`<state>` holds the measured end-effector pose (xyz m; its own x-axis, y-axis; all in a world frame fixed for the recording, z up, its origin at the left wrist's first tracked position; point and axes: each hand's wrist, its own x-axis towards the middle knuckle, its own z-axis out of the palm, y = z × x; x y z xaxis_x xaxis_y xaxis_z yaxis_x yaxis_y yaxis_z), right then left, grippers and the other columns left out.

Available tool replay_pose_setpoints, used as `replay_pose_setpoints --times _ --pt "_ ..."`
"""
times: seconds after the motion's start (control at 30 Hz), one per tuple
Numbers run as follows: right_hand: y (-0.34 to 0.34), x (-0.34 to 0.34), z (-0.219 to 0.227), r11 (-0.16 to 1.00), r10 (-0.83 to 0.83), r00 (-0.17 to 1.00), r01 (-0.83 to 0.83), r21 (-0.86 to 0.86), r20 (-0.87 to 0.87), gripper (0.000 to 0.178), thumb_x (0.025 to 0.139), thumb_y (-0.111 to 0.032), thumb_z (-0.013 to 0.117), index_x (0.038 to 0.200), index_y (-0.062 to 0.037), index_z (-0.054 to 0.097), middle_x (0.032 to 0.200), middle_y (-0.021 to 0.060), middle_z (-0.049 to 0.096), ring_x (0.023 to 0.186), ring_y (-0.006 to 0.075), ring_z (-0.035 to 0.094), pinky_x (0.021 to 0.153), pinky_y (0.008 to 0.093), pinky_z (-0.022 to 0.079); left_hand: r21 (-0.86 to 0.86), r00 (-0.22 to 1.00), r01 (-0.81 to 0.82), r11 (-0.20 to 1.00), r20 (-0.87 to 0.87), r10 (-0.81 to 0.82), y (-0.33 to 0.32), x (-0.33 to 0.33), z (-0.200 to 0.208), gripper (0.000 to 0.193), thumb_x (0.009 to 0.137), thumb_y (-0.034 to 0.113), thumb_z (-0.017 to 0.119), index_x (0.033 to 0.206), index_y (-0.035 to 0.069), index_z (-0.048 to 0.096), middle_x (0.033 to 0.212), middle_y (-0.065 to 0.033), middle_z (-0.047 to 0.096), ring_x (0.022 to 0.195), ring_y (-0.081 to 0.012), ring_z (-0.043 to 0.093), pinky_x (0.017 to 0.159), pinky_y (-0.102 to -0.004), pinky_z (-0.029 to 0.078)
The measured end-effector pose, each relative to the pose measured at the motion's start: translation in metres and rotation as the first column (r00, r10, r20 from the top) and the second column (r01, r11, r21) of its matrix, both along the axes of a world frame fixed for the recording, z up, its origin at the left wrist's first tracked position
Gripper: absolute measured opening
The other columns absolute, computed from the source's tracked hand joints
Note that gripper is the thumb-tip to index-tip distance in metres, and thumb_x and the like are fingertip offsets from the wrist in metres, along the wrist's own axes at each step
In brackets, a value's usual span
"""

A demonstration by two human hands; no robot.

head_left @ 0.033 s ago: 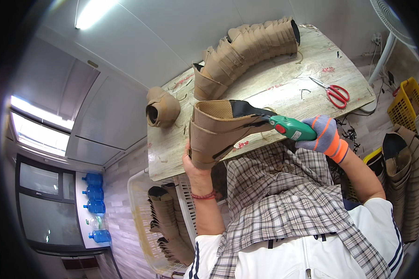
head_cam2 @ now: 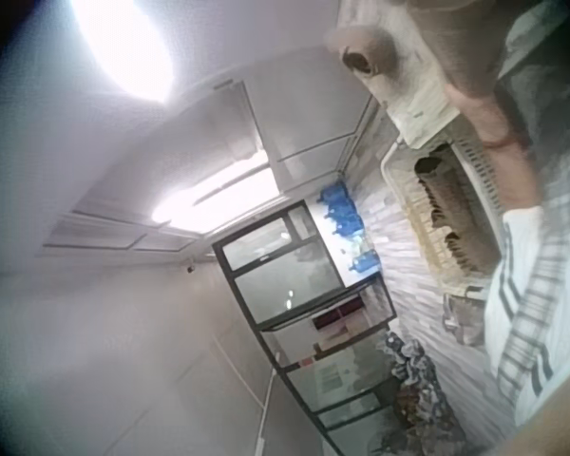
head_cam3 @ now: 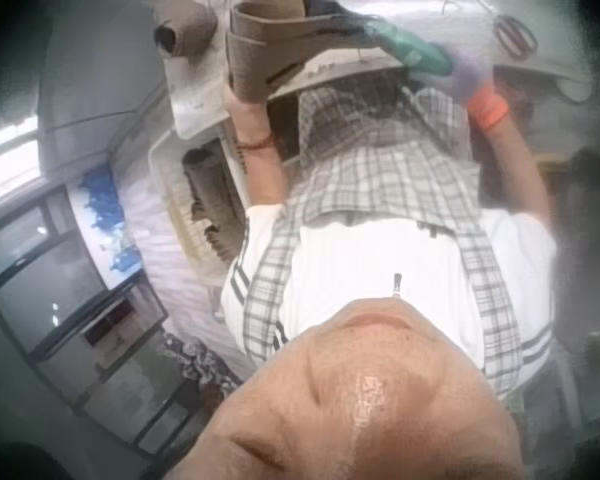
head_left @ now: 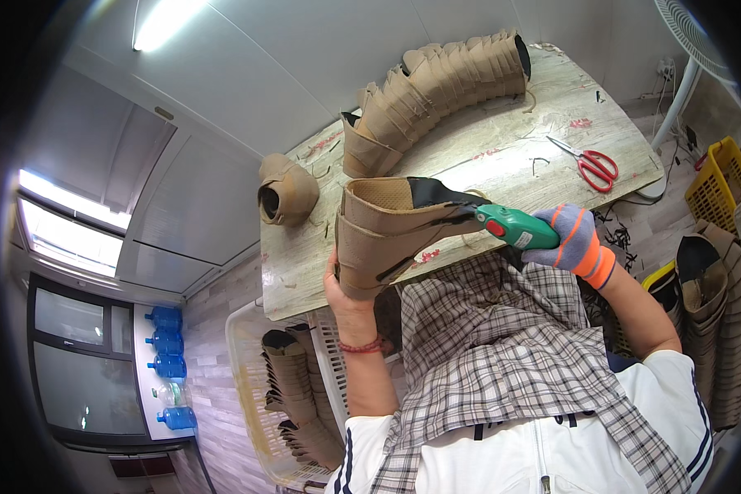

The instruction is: The person uses a rotary cutting tool to trim the edges of beige shoe uppers, then switches to scissors to trim the interior lining. Finished uppers are placed on the table as the person continues processing additional units.

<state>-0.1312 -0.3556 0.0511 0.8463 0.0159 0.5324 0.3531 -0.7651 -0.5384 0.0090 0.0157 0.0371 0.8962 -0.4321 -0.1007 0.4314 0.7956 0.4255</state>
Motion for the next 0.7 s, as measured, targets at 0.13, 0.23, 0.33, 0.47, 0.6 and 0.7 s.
replay_pose_setpoints --times 0.13,0.23,0.33,0.47,0.6,0.7 --pt "-0.001 0.002 -0.003 1.0 0.018 1.0 -0.017 0.022 -0.003 0.049 0.057 -0.041 0.088 0.087 -0.0064 0.072 0.066 0.0102 0.065 0.06 0.0293 0.063 0.058 0.0356 0.051 -0.12 0.979 -0.034 0.992 -0.205 0.009 0.003 0.009 -0.008 0.051 0.101 0.034 0.029 0.138 0.006 0.048 0.141 -0.0175 0.05 0.127 -0.0401 0.046 0.108 -0.0581 0.034" --pt "-0.002 0.005 -0.009 0.999 0.035 0.999 -0.036 0.033 0.032 0.049 0.056 -0.041 0.088 0.087 -0.0066 0.072 0.067 0.0103 0.065 0.062 0.0293 0.063 0.059 0.0359 0.051 -0.219 0.982 0.049 0.974 -0.165 -0.087 0.006 0.008 -0.011 0.05 0.101 0.033 0.028 0.138 0.005 0.048 0.141 -0.0184 0.049 0.128 -0.0403 0.046 0.108 -0.0576 0.034" --pt "-0.001 0.007 -0.009 0.996 0.07 0.995 -0.073 0.049 0.071 0.049 0.056 -0.041 0.088 0.087 -0.0072 0.072 0.068 0.0105 0.065 0.063 0.0296 0.062 0.06 0.0361 0.051 -0.164 0.976 -0.001 0.986 -0.216 -0.035 0.008 0.008 -0.011 0.05 0.101 0.032 0.029 0.138 0.004 0.048 0.141 -0.019 0.049 0.128 -0.04 0.046 0.108 -0.0575 0.034" --pt "0.001 0.008 -0.002 0.992 0.114 0.992 -0.117 0.051 0.062 0.048 0.056 -0.04 0.088 0.087 -0.0085 0.072 0.069 0.0106 0.065 0.063 0.031 0.062 0.06 0.0364 0.05 -0.063 0.983 -0.015 0.998 -0.183 0.003 0.005 0.002 -0.006 0.046 0.1 0.029 0.032 0.132 0.002 0.052 0.135 -0.0189 0.054 0.125 -0.0378 0.049 0.105 -0.0545 0.038" --pt "0.008 0.012 0.003 0.976 0.188 0.982 -0.183 0.115 -0.036 0.047 0.056 -0.04 0.088 0.088 -0.0091 0.072 0.071 0.0107 0.066 0.063 0.0325 0.063 0.059 0.0368 0.05 0.084 0.992 -0.066 0.994 -0.101 0.074 -0.012 -0.014 0.011 0.037 0.099 0.023 0.04 0.121 0.0 0.06 0.123 -0.0174 0.063 0.115 -0.0324 0.058 0.099 -0.0469 0.047" --pt "0.018 0.015 0.005 0.959 0.233 0.971 -0.219 0.182 -0.056 0.048 0.058 -0.039 0.088 0.089 -0.0072 0.072 0.072 0.0126 0.066 0.063 0.0338 0.064 0.06 0.037 0.051 0.122 0.988 -0.13 0.984 -0.072 0.139 -0.023 -0.029 0.025 0.035 0.1 0.022 0.043 0.121 -0.001 0.059 0.119 -0.0164 0.065 0.111 -0.0306 0.061 0.095 -0.0443 0.05"
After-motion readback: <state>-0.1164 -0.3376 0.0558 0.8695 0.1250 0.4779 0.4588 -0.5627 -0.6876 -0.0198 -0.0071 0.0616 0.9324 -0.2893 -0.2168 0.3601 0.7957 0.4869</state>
